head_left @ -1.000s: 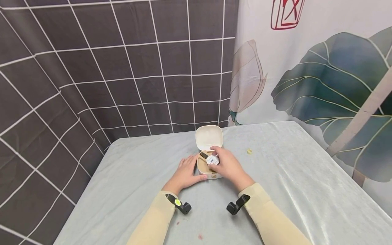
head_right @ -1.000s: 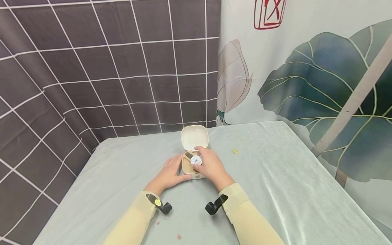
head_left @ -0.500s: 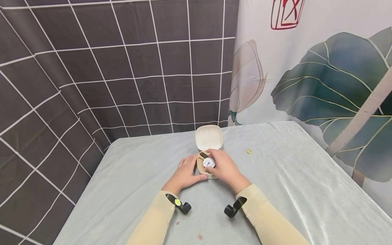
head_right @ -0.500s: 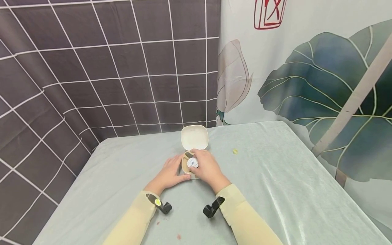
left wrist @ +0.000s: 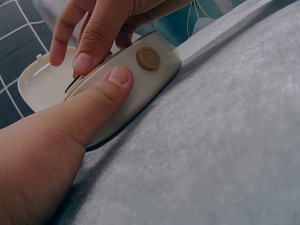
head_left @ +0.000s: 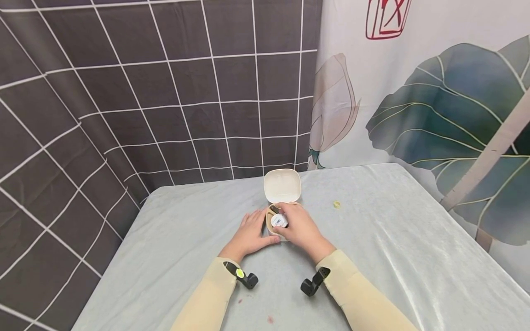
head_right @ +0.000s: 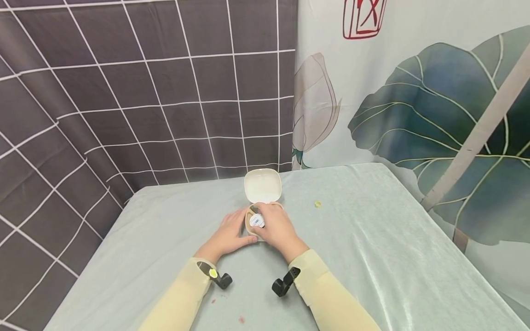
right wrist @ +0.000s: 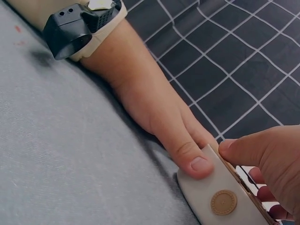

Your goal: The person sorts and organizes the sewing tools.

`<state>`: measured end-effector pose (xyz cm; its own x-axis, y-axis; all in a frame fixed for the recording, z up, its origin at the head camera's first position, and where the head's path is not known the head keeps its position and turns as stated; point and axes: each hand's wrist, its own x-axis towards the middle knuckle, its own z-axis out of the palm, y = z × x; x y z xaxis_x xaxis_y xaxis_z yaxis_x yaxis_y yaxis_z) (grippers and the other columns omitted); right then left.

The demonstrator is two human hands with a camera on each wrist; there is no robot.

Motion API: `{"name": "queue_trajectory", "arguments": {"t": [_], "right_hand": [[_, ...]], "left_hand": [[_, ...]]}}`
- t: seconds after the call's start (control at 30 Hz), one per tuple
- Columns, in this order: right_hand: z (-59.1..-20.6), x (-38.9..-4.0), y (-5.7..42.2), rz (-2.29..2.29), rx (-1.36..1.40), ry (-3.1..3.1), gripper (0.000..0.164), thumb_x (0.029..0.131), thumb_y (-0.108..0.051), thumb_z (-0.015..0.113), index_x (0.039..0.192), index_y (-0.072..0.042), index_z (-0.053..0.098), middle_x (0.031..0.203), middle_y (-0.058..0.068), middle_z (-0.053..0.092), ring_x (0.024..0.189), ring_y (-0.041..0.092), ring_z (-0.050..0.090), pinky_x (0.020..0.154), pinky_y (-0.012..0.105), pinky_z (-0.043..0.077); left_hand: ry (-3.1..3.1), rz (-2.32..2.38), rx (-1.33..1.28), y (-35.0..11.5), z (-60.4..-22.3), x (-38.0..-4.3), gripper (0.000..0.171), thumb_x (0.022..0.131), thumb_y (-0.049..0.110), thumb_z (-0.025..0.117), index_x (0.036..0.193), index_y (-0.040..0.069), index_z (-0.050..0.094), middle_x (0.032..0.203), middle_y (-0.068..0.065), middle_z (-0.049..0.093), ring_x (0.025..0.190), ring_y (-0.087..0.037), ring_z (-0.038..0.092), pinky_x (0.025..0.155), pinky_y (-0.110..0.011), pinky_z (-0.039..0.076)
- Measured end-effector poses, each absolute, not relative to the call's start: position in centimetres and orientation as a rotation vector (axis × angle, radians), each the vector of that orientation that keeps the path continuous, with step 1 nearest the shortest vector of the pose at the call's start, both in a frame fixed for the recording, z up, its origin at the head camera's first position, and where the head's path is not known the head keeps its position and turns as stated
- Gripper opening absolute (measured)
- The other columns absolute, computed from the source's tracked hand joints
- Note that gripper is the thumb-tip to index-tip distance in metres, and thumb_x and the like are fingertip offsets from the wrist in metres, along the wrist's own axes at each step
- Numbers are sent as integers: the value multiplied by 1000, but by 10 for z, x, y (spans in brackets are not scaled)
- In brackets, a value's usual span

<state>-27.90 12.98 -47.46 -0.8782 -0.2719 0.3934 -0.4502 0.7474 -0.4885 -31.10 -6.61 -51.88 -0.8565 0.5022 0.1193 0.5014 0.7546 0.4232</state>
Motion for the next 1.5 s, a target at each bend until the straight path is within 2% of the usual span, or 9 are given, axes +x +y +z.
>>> {"name": "queue_trajectory", "arguments": {"t": [0.53, 0.7, 0.97, 1.37, 1.5], "right_hand": [[-475, -281, 129, 847, 566, -2653, 57, 76, -20, 90, 125, -6, 64, 103, 6, 69, 112, 30, 60, 98, 47, 47], [-474, -282, 132, 861, 535, -2646, 51, 80, -15, 83, 126, -5, 63, 106, 8, 70, 106, 30, 64, 95, 47, 50], [-474, -282, 134, 840, 505, -2681, 47, 84, -15, 75, 128, -5, 62, 108, 7, 69, 107, 30, 63, 96, 48, 49], [-473, -281, 132, 824, 518, -2661, 47, 83, -15, 77, 127, -5, 63, 97, 2, 68, 102, 27, 62, 91, 46, 50], [-474, -280, 131, 844, 553, -2637, 47, 82, -14, 79, 126, -6, 64, 94, 2, 70, 106, 29, 62, 92, 46, 49]], "left_hand": [[2946, 701, 847, -66, -519, -311, 102, 85, 68, 65, 162, 15, 24, 163, -11, 33, 152, -34, 25, 123, -56, 11], [2944, 699, 838, -65, -519, -311, 102, 85, 69, 65, 162, 15, 24, 162, -12, 35, 151, -34, 26, 123, -55, 11], [2952, 695, 826, -65, -519, -311, 103, 85, 69, 65, 161, 14, 24, 160, -14, 37, 151, -34, 26, 123, -55, 12], [2953, 685, 823, -64, -518, -310, 104, 85, 70, 65, 161, 12, 24, 160, -14, 37, 151, -33, 26, 123, -55, 12], [2958, 693, 838, -65, -520, -312, 103, 85, 69, 65, 161, 13, 25, 160, -15, 37, 150, -35, 28, 123, -56, 13]]}}
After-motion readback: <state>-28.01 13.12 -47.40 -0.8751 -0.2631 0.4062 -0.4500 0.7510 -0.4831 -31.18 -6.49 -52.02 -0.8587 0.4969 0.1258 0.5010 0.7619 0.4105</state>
